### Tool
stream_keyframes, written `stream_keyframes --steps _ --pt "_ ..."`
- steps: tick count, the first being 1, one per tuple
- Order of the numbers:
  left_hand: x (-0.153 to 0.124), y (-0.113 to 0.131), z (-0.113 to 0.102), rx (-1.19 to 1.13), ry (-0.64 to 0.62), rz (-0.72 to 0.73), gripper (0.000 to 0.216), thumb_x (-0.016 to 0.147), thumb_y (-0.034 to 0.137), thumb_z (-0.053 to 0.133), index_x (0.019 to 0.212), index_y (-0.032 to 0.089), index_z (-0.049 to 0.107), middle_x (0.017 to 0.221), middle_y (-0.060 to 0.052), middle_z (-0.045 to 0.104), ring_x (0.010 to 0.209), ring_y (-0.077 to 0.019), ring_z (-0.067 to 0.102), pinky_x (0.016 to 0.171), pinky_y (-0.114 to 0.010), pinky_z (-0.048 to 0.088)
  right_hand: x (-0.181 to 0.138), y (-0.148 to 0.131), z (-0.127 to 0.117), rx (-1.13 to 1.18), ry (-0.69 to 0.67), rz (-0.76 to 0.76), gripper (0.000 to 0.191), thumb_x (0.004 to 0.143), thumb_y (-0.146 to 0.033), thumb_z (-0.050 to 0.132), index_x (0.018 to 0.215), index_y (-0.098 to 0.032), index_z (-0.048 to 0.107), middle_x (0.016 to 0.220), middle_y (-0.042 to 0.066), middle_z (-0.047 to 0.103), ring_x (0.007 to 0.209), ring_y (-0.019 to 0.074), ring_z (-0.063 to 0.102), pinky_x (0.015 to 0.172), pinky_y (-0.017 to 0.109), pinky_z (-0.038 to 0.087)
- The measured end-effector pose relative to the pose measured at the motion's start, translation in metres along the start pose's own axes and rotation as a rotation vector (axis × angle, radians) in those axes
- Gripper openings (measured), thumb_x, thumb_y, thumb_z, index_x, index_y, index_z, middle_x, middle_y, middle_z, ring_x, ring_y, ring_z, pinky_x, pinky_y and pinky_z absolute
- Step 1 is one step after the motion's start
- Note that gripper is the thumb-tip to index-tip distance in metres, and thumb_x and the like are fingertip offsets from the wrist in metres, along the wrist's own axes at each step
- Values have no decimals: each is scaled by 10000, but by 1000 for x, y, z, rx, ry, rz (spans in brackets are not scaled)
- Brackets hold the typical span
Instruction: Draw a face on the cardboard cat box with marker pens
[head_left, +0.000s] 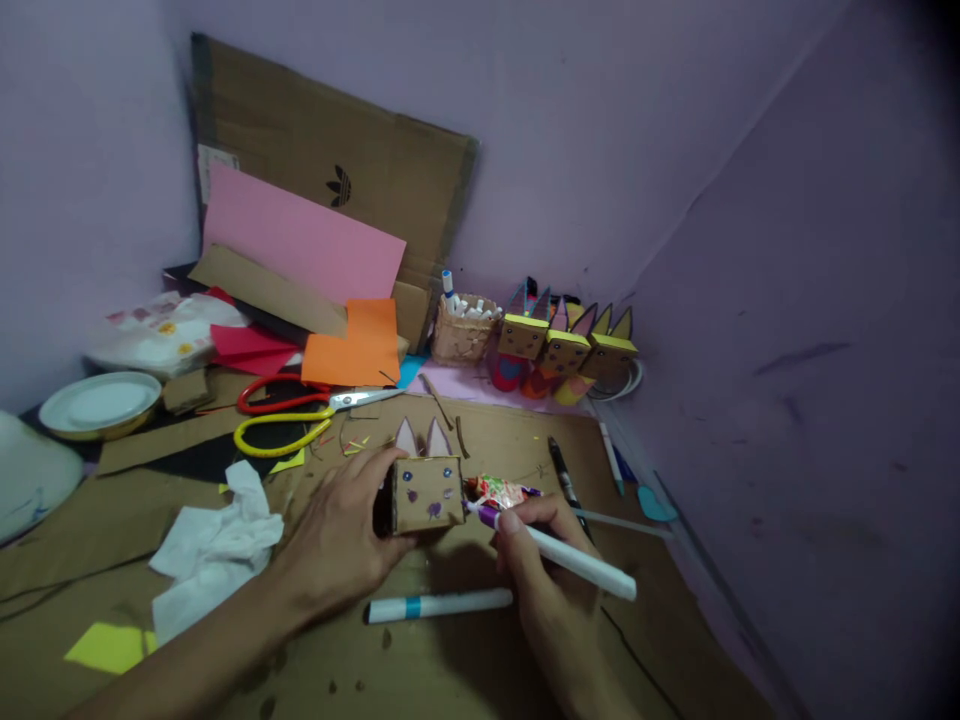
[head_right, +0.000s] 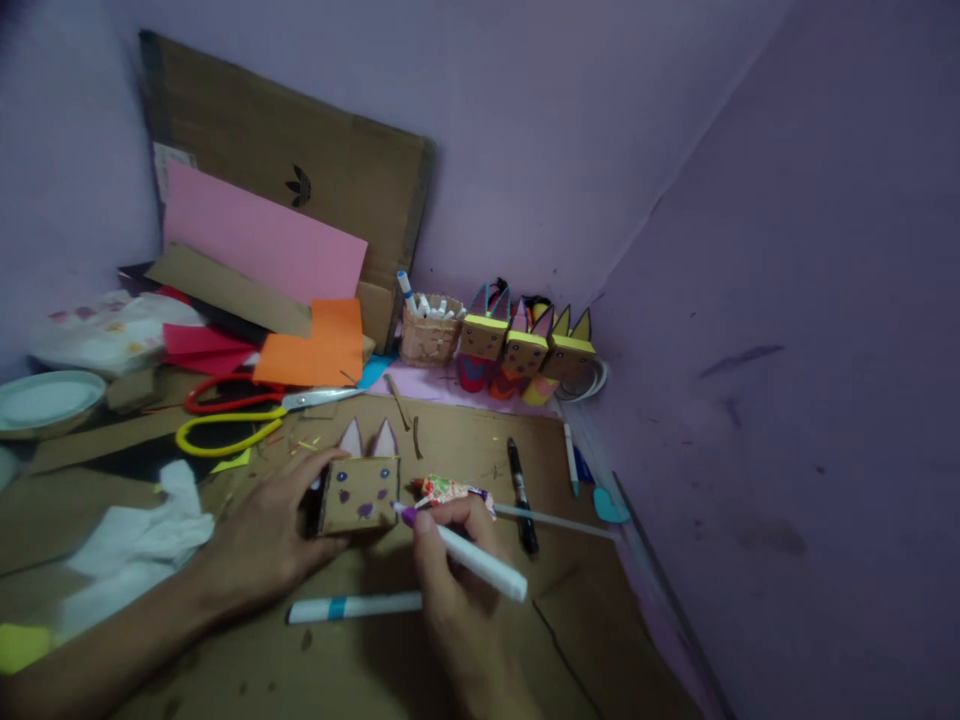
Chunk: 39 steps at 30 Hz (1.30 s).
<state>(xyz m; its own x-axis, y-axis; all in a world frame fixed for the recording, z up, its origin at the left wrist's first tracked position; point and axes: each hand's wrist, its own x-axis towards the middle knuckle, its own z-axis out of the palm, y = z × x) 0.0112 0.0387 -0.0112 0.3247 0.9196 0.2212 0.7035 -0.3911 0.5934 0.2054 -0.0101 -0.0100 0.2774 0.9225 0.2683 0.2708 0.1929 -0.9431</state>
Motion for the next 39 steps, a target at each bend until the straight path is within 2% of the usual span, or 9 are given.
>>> stream_keyframes --steps 8,13,16,18,21,25,30,35,39 --pt "1 -3 1 36 -5 -20 770 706 320 652 1389 121 361 1377 -178 490 1255 -353 463 1021 -539 391 2 -1 3 28 -33 -8 257 871 -417 568 721 -211 536 578 -39 519 482 114 460 506 248 396" --pt "1 2 -7 62 -79 -108 958 667 294 680 1476 186 178 1449 -164 414 1304 -388 398 1039 -588 343 2 -3 3 58 -14 1 267 861 -429 579 717 -208 534 537 -52 486 475 116 457 494 241 392" --pt "0 1 -24 49 -61 -54 907 635 291 698 1435 202 281 1443 -161 410 1322 -388 361 1062 -597 299 2 -5 2 110 21 29 303 844 -461 590 695 -206 520 522 -52 478 464 114 450 454 224 361" --pt "-3 1 -38 -42 -29 13 694 709 284 619 1365 235 396 1375 -131 481 1242 -334 459 1018 -537 380 1 -7 1 193 15 76 316 838 -476 597 697 -206 509 518 -54 480 453 109 444 433 212 348" --pt "-11 4 -52 -254 -84 -25 433 822 280 472 1251 273 528 1051 -77 657 906 -242 623 777 -389 520 -2 -9 1 325 -22 88 311 838 -472 605 706 -209 504 504 -61 479 441 103 441 427 203 350" --pt "-20 19 -47 -498 -250 -120 318 830 335 436 1052 247 646 648 -3 611 620 -182 583 557 -274 461 -9 -12 5 465 -92 44 290 846 -425 613 690 -210 497 492 -65 482 427 97 446 426 197 356" --pt "-23 36 -34 -571 -335 -149 245 782 317 450 913 223 634 635 25 544 509 -127 444 455 -221 333 -13 -10 10 589 -193 68 274 845 -401 627 707 -203 498 493 -70 486 394 80 429 388 179 323" --pt "-19 31 -43 -450 -189 -90 186 753 301 477 809 228 638 738 1 600 666 -172 504 589 -269 394 -8 -12 11 600 -94 141 311 838 -437 631 698 -198 491 477 -82 457 385 68 409 377 169 321" --pt "-5 15 -55 -490 76 -263 173 714 384 552 720 213 576 578 41 476 519 -128 405 479 -231 306 0 -15 8 615 36 217 325 810 -515 635 821 -199 562 509 -82 486 370 61 397 344 157 312"
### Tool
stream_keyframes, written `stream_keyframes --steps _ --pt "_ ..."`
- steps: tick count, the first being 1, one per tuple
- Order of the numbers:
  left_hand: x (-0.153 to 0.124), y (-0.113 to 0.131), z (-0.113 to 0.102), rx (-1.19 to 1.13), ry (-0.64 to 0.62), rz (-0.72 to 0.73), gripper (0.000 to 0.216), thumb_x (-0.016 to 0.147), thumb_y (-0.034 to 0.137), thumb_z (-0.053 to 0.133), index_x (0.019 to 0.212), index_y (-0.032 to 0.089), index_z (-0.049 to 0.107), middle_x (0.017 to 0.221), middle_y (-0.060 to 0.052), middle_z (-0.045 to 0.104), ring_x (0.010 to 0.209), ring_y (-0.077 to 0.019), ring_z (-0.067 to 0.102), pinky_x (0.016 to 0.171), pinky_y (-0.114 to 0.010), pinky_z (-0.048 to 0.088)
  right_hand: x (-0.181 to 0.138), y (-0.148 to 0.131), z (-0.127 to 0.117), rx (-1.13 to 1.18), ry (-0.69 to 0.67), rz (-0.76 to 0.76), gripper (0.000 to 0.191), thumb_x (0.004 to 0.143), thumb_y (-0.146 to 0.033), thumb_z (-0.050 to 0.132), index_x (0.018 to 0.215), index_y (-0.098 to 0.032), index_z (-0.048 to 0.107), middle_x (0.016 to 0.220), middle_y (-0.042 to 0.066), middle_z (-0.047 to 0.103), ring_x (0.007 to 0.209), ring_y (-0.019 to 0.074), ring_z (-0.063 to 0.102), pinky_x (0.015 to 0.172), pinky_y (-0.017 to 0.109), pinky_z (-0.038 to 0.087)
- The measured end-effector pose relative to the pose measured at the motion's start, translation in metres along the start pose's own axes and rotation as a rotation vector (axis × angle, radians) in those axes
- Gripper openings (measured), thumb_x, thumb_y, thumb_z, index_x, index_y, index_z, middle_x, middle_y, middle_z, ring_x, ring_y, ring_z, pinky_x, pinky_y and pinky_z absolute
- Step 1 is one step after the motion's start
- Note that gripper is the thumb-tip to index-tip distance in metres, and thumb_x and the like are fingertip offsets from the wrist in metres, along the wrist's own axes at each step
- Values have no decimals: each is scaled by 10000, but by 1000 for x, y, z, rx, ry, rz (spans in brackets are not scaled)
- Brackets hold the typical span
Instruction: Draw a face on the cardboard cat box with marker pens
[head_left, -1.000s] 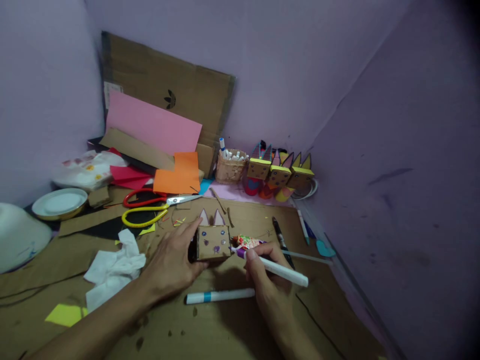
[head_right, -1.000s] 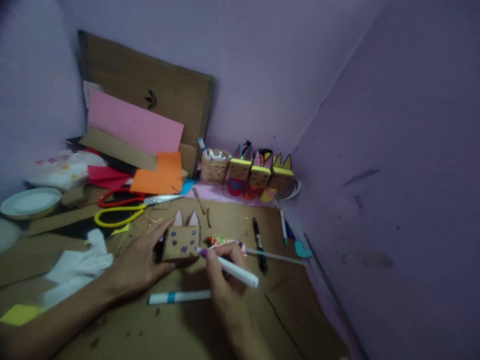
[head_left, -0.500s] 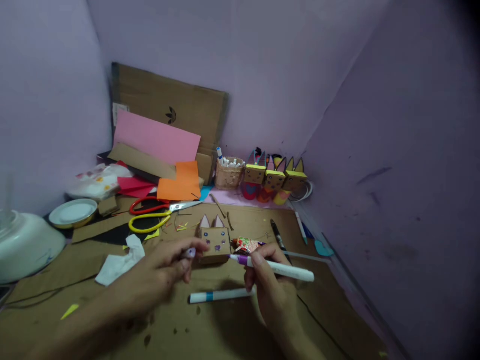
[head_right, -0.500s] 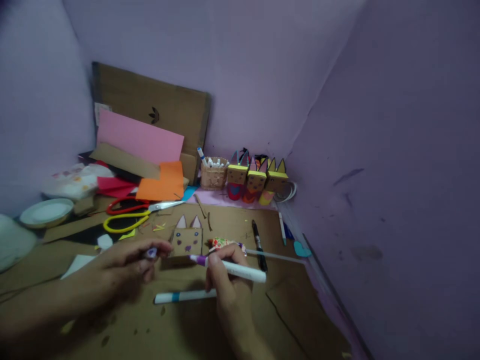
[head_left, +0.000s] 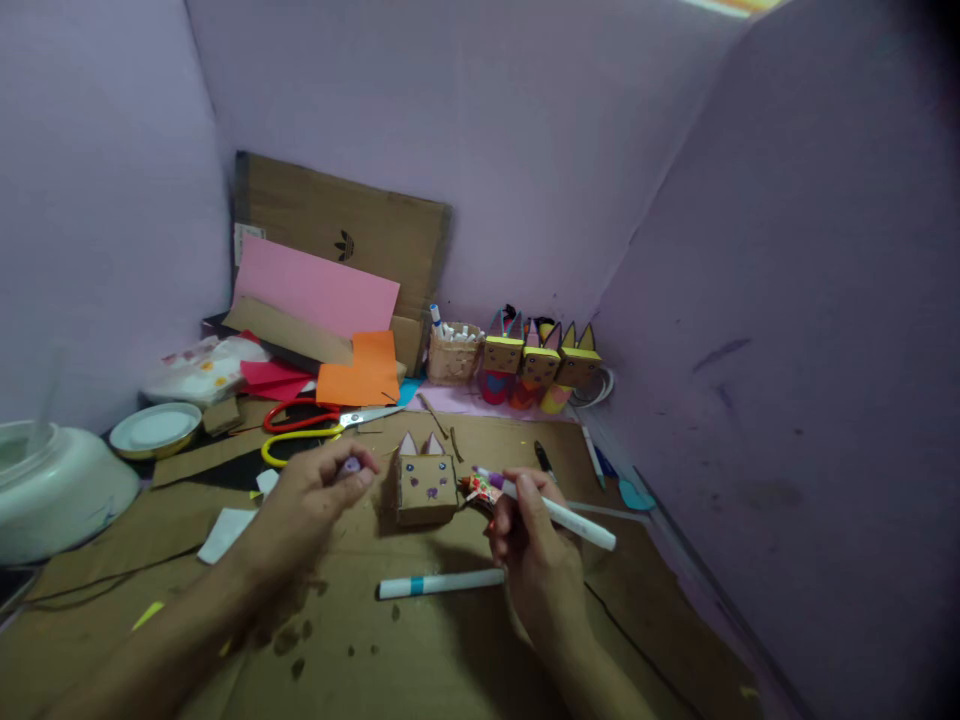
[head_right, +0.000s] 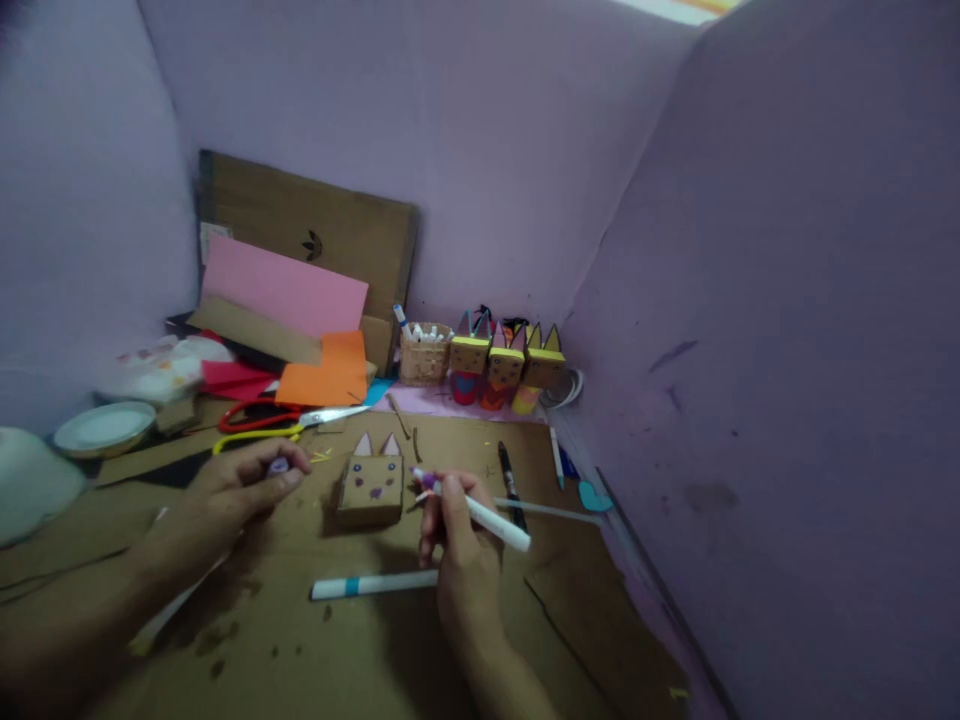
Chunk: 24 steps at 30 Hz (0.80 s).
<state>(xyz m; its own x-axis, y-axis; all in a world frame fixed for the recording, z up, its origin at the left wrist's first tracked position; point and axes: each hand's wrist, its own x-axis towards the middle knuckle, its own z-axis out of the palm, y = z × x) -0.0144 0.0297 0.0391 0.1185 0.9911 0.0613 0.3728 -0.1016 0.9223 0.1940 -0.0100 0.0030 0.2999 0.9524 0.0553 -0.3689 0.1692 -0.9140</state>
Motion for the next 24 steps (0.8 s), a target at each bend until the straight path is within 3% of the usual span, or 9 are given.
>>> stream_keyframes --steps 2,5,9,12,15,19,24 --pt "9 -3 -4 -81 88 -104 230 668 425 596 705 204 543 533 69 405 448 -95 323 427 -211 240 4 -2 -1 13 24 -9 341 804 -531 634 870 -199 591 529 -78 503 373 56 391 351 155 324" --pt "16 -6 -2 -164 115 -175 248 621 375 607 775 188 556 573 72 441 434 -78 357 431 -201 277 8 -5 -3 29 27 -35 322 811 -517 631 861 -200 612 562 -66 521 389 57 383 368 161 345" --pt "5 -5 14 -232 -64 -153 326 600 308 589 891 164 621 712 28 541 484 -100 497 491 -247 410 5 -7 -1 84 -51 -40 345 793 -532 639 870 -197 664 553 -48 538 414 68 414 385 167 342" --pt "-11 -2 26 -281 -243 -149 327 655 301 585 955 179 627 740 25 555 475 -88 468 455 -234 408 -1 -6 1 66 -126 -40 446 771 -606 621 821 -172 711 497 -28 530 411 82 427 386 185 339" --pt "-21 1 30 -190 -314 -91 248 710 276 558 921 177 641 671 37 529 461 -83 423 423 -198 346 -7 -2 1 -5 -202 -96 507 806 -627 559 773 -150 725 489 -9 521 423 103 448 398 215 346" --pt "-24 7 27 15 -383 10 211 749 236 491 847 172 667 563 41 481 462 -104 401 429 -191 319 -12 4 -1 -117 -313 -134 428 879 -520 525 754 -149 697 528 -7 525 457 108 467 432 225 347" --pt "-26 18 23 221 -447 145 345 774 179 438 1007 188 692 537 46 503 501 -126 459 535 -214 394 -13 9 -4 -190 -334 -154 324 894 -449 545 746 -170 618 547 -33 529 481 97 475 461 207 367"
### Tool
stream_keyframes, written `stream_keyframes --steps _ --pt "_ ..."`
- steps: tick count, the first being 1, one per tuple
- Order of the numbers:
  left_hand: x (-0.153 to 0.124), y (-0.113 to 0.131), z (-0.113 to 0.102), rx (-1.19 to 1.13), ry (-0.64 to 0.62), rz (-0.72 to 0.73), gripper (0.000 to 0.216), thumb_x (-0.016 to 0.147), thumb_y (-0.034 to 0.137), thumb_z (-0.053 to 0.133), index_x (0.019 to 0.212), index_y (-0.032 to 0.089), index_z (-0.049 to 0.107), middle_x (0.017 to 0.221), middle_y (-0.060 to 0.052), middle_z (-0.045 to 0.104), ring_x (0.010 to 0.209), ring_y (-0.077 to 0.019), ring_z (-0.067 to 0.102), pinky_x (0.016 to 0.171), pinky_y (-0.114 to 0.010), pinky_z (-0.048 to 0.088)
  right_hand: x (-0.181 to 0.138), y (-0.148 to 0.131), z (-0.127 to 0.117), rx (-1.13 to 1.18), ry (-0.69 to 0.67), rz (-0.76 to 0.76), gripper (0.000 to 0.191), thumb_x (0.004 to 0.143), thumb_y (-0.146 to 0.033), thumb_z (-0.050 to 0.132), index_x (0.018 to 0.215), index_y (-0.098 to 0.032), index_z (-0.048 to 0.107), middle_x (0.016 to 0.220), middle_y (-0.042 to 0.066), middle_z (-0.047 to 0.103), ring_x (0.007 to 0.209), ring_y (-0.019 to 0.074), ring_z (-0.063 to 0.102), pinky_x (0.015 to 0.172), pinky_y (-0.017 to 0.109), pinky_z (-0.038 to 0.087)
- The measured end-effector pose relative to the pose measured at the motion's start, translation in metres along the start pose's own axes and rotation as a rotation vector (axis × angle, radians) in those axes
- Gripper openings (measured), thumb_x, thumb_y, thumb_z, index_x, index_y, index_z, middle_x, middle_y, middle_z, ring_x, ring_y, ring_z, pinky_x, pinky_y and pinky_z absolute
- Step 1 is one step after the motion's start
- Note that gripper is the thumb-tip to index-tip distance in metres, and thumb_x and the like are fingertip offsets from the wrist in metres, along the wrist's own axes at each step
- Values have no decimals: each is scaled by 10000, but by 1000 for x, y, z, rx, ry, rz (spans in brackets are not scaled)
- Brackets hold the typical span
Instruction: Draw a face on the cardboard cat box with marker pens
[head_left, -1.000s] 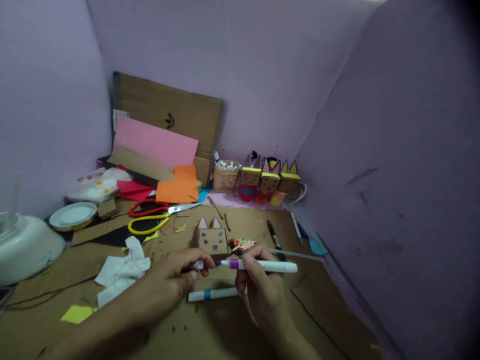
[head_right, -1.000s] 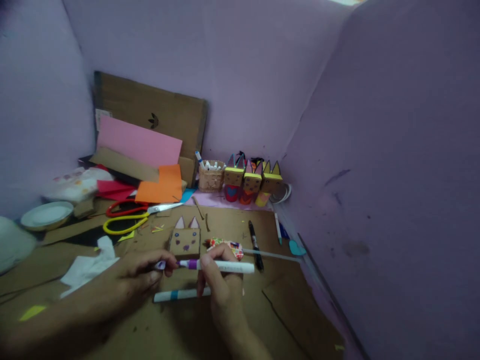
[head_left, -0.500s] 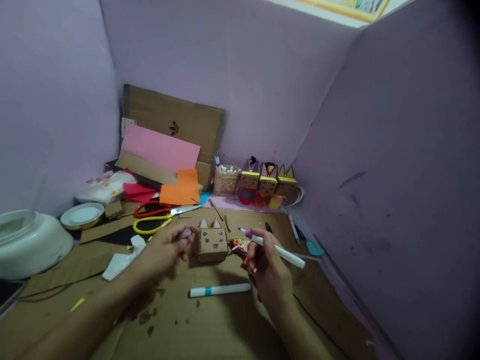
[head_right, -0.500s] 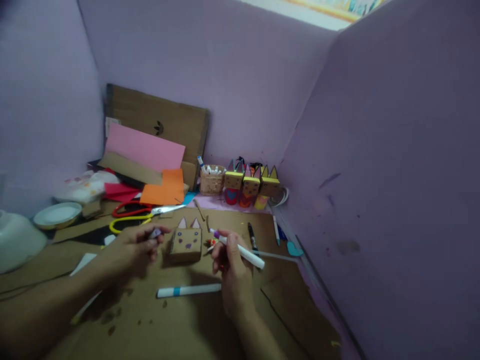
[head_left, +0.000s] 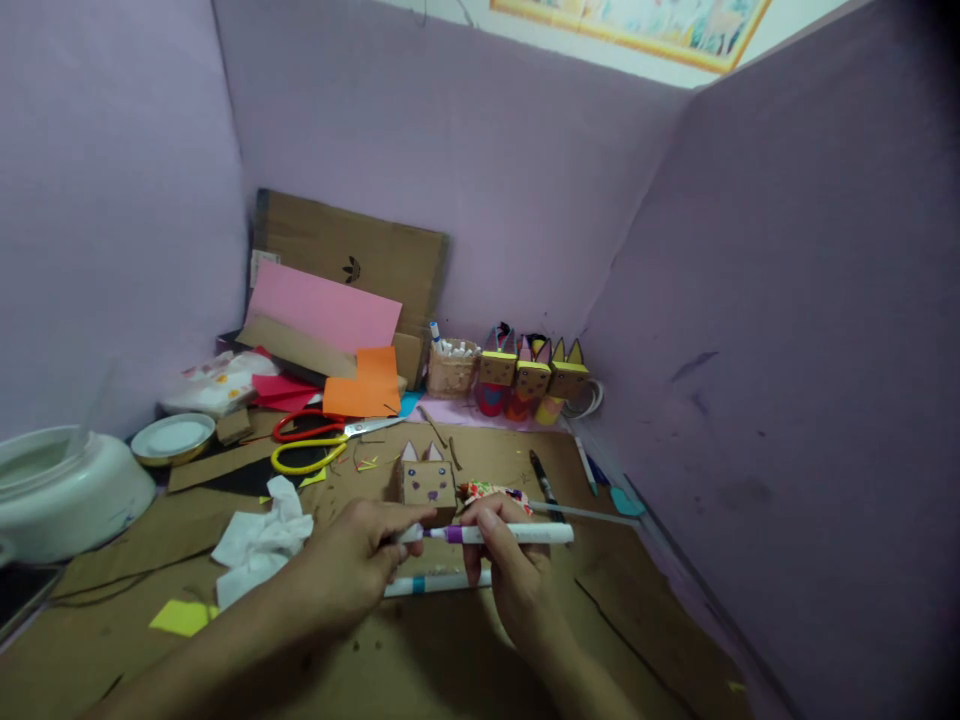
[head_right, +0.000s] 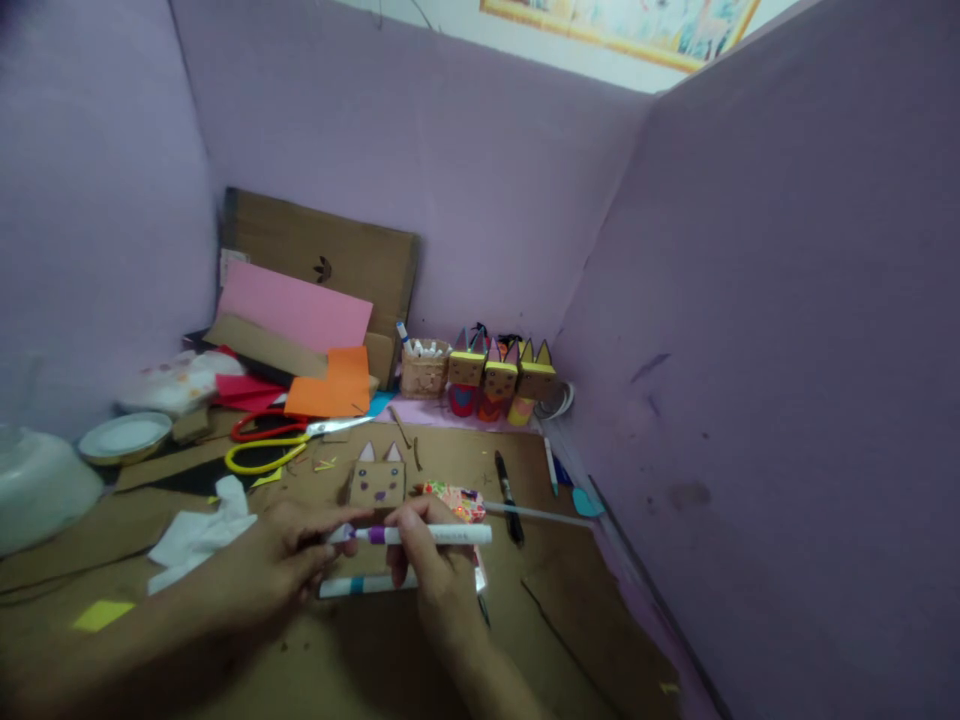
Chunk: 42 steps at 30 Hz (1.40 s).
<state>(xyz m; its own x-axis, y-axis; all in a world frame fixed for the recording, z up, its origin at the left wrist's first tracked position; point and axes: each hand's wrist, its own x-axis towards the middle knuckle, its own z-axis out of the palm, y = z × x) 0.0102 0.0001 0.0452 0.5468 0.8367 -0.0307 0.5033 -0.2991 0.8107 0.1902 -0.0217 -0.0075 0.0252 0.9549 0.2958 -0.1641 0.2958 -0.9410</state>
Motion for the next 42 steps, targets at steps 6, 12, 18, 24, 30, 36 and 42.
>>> stream_keyframes --steps 6,12,18,24,30,36,42 --pt "-3 5 -1 34 -13 7 382 802 206 457 1116 181 672 973 -48 709 968 -225 620 888 -316 441 -1 0 3 -32 -41 40 330 871 -478 567 747 -173 588 556 -43 534 486 81 478 460 178 383" --pt "-5 4 0 -19 5 21 364 766 166 502 1094 216 652 1067 -31 702 1008 -221 624 893 -309 449 0 1 6 18 -59 108 326 824 -476 634 725 -177 548 544 -47 559 456 72 481 428 165 384" --pt "-3 -5 10 -362 52 -25 291 858 376 479 1012 171 617 564 27 602 507 -125 569 545 -225 461 3 4 5 188 -13 214 348 815 -475 652 712 -173 513 537 -58 573 373 48 476 366 146 378" --pt "2 0 31 -907 113 -283 479 718 632 569 835 167 560 455 39 527 300 -55 319 279 -144 234 -7 4 15 265 -134 242 338 811 -452 678 724 -156 539 574 -35 611 400 46 523 383 138 430" --pt "-1 0 39 -972 197 -284 540 708 710 545 753 172 541 459 13 548 344 -77 444 320 -129 200 -16 6 25 358 -156 282 297 839 -394 669 734 -147 543 595 -25 638 414 44 558 401 132 460" --pt "-8 -9 44 -883 103 99 479 868 632 422 764 176 525 507 20 556 417 -131 588 408 -191 428 -20 10 29 493 -188 379 339 810 -423 695 731 -152 508 560 -27 641 385 46 554 373 133 468" --pt "-10 -16 51 -874 106 109 456 904 604 347 797 188 498 456 45 504 342 -127 529 345 -188 375 -26 9 33 481 -189 349 339 806 -416 700 728 -152 502 560 -26 642 401 57 576 399 162 500"
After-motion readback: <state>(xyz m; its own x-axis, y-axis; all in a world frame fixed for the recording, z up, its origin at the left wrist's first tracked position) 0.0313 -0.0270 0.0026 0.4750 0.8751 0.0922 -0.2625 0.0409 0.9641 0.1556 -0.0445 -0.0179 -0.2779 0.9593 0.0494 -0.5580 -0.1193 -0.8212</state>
